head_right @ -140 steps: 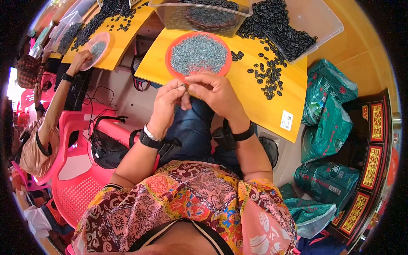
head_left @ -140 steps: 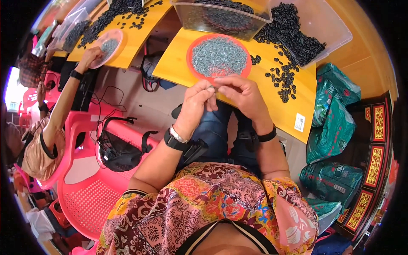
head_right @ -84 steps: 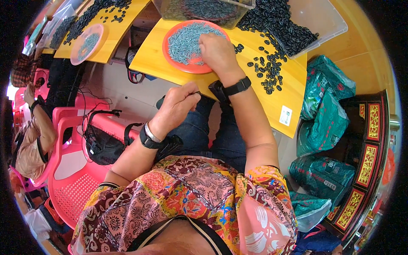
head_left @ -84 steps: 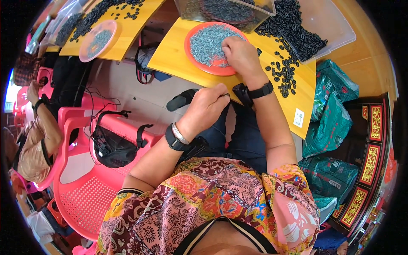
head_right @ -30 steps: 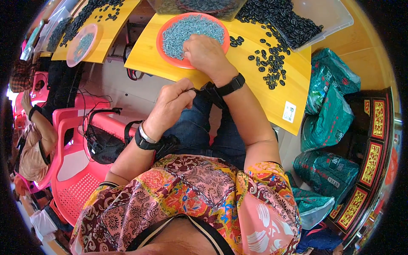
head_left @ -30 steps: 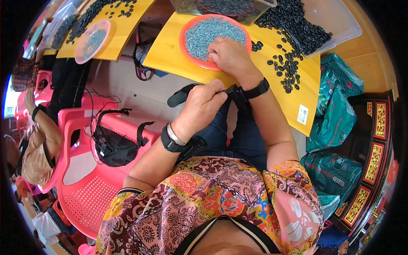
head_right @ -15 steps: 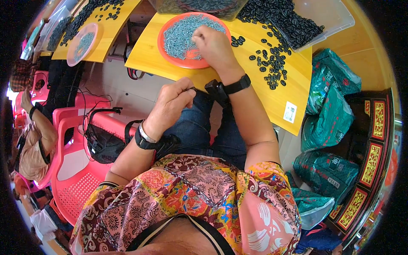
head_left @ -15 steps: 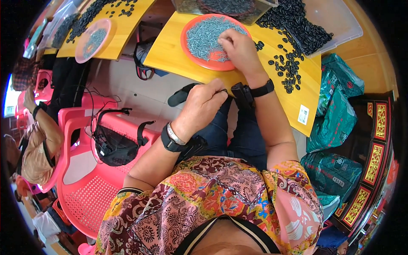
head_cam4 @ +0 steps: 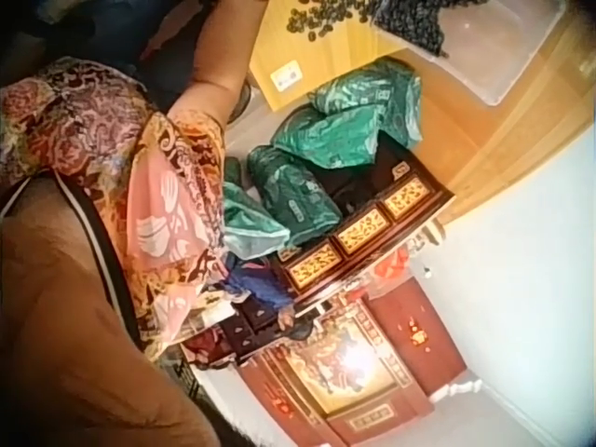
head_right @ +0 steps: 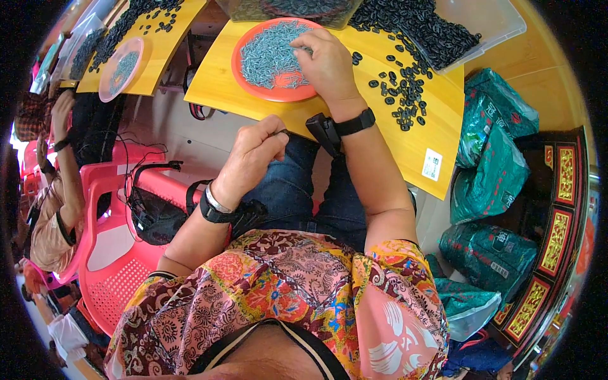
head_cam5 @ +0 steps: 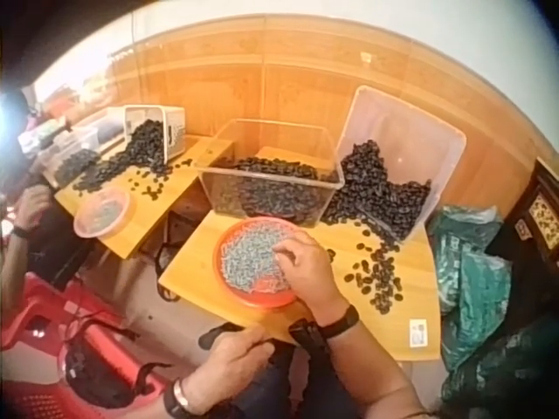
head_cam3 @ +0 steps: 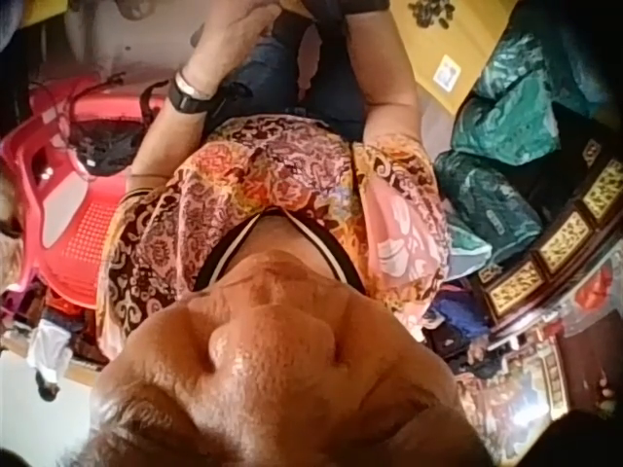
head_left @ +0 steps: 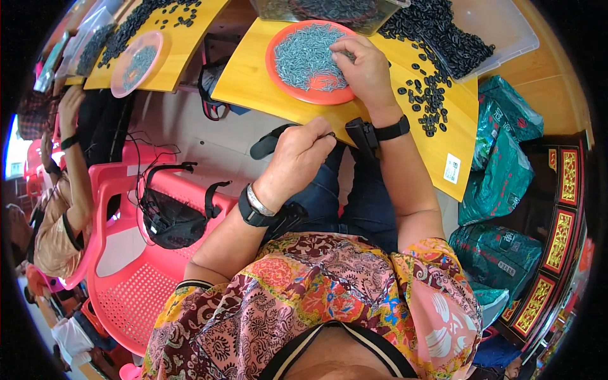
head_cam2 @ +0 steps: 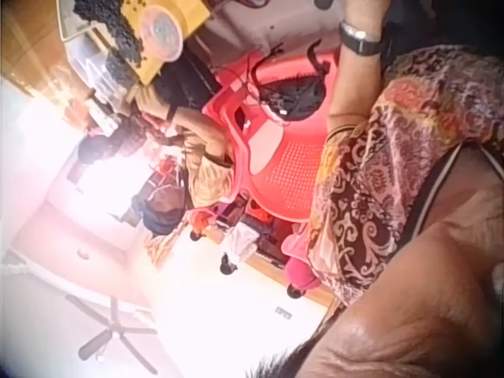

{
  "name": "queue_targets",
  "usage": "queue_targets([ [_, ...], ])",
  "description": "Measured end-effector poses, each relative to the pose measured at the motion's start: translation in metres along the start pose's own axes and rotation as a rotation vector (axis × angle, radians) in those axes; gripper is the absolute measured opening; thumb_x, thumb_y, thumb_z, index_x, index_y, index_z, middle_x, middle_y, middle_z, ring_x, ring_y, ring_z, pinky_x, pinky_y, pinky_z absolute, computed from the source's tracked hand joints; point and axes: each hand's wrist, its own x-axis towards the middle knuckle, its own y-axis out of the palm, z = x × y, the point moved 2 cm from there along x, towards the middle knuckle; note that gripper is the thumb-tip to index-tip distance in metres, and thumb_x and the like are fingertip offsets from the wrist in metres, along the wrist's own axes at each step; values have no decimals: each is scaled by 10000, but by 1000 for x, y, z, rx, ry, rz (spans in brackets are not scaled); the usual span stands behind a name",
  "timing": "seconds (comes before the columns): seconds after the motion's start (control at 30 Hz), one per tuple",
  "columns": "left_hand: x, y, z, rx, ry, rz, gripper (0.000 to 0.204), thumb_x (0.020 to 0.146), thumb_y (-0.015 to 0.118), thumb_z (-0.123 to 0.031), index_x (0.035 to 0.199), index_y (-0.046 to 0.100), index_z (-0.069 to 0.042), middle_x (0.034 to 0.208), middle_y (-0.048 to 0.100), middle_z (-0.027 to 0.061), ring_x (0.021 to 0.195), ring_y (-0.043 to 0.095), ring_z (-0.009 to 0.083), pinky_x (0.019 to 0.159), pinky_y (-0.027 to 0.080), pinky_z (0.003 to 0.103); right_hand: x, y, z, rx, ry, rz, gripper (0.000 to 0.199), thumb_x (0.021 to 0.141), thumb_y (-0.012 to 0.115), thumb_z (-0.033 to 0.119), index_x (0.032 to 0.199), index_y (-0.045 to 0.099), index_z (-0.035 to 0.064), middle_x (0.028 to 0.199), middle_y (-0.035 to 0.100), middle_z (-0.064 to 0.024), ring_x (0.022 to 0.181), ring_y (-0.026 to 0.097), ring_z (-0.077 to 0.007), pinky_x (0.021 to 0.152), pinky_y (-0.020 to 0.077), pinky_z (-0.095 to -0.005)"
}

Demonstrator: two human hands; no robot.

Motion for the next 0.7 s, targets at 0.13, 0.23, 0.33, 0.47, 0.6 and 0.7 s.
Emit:
queue_targets([
  [0.13,0,-1,1,32,3,1,106,808,527,-83,778,483,8,575,486,147,529,510,282,518,409,354,-1,-2,16,-35,-51,165,98,731,639,84,821,668,58,846,626,-68,803,594,-227,707,465,-300],
  [0.23,0,-1,-1,32,-11,2,102,808,531,-84,795,496,10,582,490,153,539,520,290,524,412,358,-3,1,21,-46,-109,332,95,739,623,125,795,666,63,815,615,-57,813,571,-235,726,452,-328],
  [0.33,1,-1,-3,41,-12,7,105,806,539,-86,797,497,10,587,490,155,546,527,291,527,413,355,-5,8,20,-94,-111,410,106,741,609,149,787,668,73,795,605,-57,821,554,-248,728,441,-350],
  [0.47,1,-1,-3,53,19,3,104,805,542,-84,798,496,9,597,493,164,559,527,312,535,416,362,-7,18,21,-188,-135,429,105,742,602,151,772,668,75,786,600,-66,815,549,-269,725,440,-369],
  [0.6,-1,-1,-7,40,-5,13,97,805,538,-77,798,495,10,623,498,191,591,521,362,547,416,379,-7,17,26,-258,-88,454,96,744,595,139,763,662,73,795,596,-76,824,548,-274,728,441,-374],
  [0.7,-1,-3,-6,45,18,5,95,806,534,-74,798,493,11,635,501,201,609,522,383,549,416,387,-8,16,26,-195,-99,463,95,745,586,128,767,654,65,798,592,-80,821,543,-274,728,439,-376],
])
